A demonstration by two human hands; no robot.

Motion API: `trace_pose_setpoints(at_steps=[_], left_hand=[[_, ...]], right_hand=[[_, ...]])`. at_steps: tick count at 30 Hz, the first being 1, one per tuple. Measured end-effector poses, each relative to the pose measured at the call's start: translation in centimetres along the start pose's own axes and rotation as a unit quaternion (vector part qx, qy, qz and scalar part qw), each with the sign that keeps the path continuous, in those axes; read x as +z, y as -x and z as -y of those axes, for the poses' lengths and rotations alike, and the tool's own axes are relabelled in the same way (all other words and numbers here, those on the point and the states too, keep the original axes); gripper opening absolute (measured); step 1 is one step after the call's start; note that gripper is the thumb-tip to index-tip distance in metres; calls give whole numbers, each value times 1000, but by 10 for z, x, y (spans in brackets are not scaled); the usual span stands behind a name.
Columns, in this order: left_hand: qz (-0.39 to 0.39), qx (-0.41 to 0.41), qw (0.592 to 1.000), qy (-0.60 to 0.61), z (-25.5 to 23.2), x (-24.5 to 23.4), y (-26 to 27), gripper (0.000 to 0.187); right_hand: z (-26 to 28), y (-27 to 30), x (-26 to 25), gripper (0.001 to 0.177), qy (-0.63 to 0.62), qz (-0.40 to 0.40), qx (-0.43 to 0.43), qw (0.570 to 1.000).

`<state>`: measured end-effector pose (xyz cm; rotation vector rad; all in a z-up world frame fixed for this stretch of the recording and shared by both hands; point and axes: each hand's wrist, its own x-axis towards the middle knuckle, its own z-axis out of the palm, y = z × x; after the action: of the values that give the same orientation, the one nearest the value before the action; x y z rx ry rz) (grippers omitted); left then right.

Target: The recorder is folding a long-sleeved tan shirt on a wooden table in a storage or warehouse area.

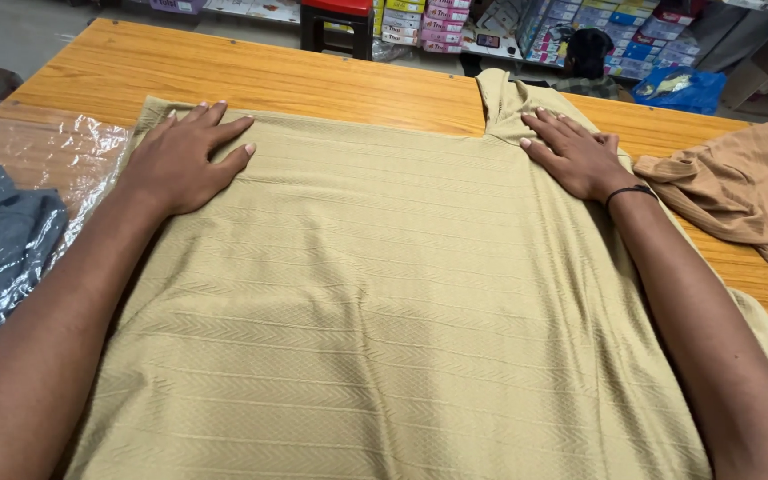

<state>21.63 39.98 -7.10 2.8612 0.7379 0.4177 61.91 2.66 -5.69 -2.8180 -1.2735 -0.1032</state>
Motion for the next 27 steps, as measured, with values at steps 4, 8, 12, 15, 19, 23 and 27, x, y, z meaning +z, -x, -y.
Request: trace_pose_setpoints(at_steps=[4, 8, 12, 15, 19, 23, 27], left_hand=[[9, -25, 999, -40, -1, 2, 0, 62], [11, -44, 998, -40, 0, 3, -2, 63], [13, -40, 998, -37, 2, 4, -2, 63], [11, -28, 999, -34, 3, 6, -4, 63], [-6, -10, 1000, -29, -2, 0, 2, 64], [-110, -2, 989, -103, -9, 0, 10, 82], [-241, 78, 885, -391, -23, 2, 35, 53]], right_hand=[[2, 2, -2, 75, 2, 4, 10, 1000], [-3, -1, 2, 75, -4, 1, 11, 1000], [2, 1, 1, 76, 2, 8, 28, 1000], [5, 6, 0, 77, 43, -68, 3, 997], [25, 25, -14, 60, 234, -128, -17, 964], [66, 72, -20, 48, 194, -181, -96, 959], [150, 175, -69, 65, 107, -173, -112, 973]])
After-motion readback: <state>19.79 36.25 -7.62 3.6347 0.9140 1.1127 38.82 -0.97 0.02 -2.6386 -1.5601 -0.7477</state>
